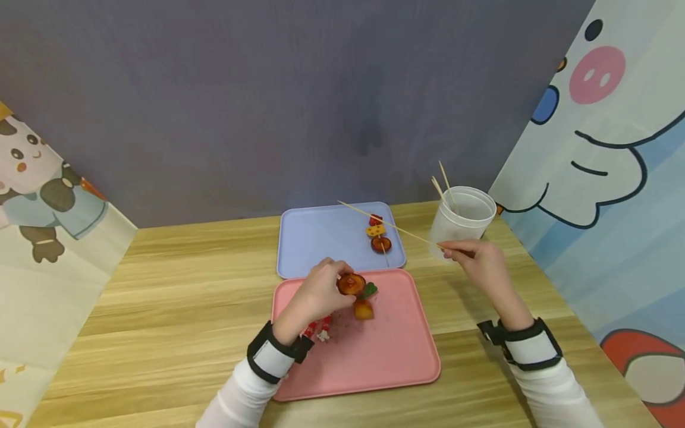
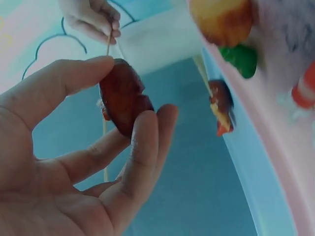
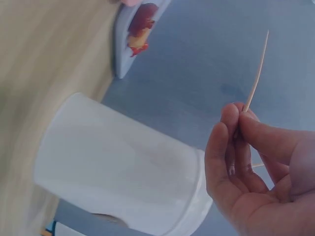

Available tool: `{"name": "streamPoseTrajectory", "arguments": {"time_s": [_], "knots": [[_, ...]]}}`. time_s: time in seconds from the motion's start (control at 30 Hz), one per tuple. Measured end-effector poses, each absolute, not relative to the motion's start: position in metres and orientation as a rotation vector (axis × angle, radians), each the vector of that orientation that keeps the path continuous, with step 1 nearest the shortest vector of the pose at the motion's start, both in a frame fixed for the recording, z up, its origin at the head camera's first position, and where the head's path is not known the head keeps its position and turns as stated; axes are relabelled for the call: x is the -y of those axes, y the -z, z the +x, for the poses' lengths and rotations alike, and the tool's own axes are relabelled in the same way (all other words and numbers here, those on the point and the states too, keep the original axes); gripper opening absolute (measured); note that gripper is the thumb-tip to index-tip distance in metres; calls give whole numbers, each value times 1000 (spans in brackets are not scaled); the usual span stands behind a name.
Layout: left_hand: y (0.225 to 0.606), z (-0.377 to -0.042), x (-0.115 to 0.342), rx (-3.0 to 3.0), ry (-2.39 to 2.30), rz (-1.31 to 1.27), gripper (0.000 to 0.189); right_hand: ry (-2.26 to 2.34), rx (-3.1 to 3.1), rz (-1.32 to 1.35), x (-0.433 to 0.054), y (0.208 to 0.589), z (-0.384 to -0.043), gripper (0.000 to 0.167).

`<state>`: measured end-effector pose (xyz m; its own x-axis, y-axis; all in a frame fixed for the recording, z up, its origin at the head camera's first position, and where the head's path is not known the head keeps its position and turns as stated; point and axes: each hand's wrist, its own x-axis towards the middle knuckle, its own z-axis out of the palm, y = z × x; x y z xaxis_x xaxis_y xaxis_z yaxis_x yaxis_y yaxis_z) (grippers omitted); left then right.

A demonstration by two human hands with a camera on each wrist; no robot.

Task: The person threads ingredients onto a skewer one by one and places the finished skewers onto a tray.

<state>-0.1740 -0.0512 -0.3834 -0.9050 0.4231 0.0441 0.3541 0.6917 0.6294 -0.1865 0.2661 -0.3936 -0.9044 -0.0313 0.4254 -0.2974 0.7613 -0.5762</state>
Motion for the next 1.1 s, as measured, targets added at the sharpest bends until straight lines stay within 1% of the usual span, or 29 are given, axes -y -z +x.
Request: {"name": "streamPoseTrajectory", "arguments": {"time_s": [0.3,0.5,0.67,0.97,1.1], "knots": [[374,-192,68,-2853,-1220,562,45,-960,2538,282,-261,384,-187,17],[366,-202,75,-2854,-1398,485,45,-967,2511,299,-259,379,-185,16],[362,-208,79,-2811,-1590,435,46,-974,2487,325,-258,375,-181,16],[360,-219,80,-2704,-1999,377,53,-994,2472,358,-256,370,-171,17],[363,-224,80,-2704,-2124,346,51,-1003,2495,356,-256,367,-166,17]]}}
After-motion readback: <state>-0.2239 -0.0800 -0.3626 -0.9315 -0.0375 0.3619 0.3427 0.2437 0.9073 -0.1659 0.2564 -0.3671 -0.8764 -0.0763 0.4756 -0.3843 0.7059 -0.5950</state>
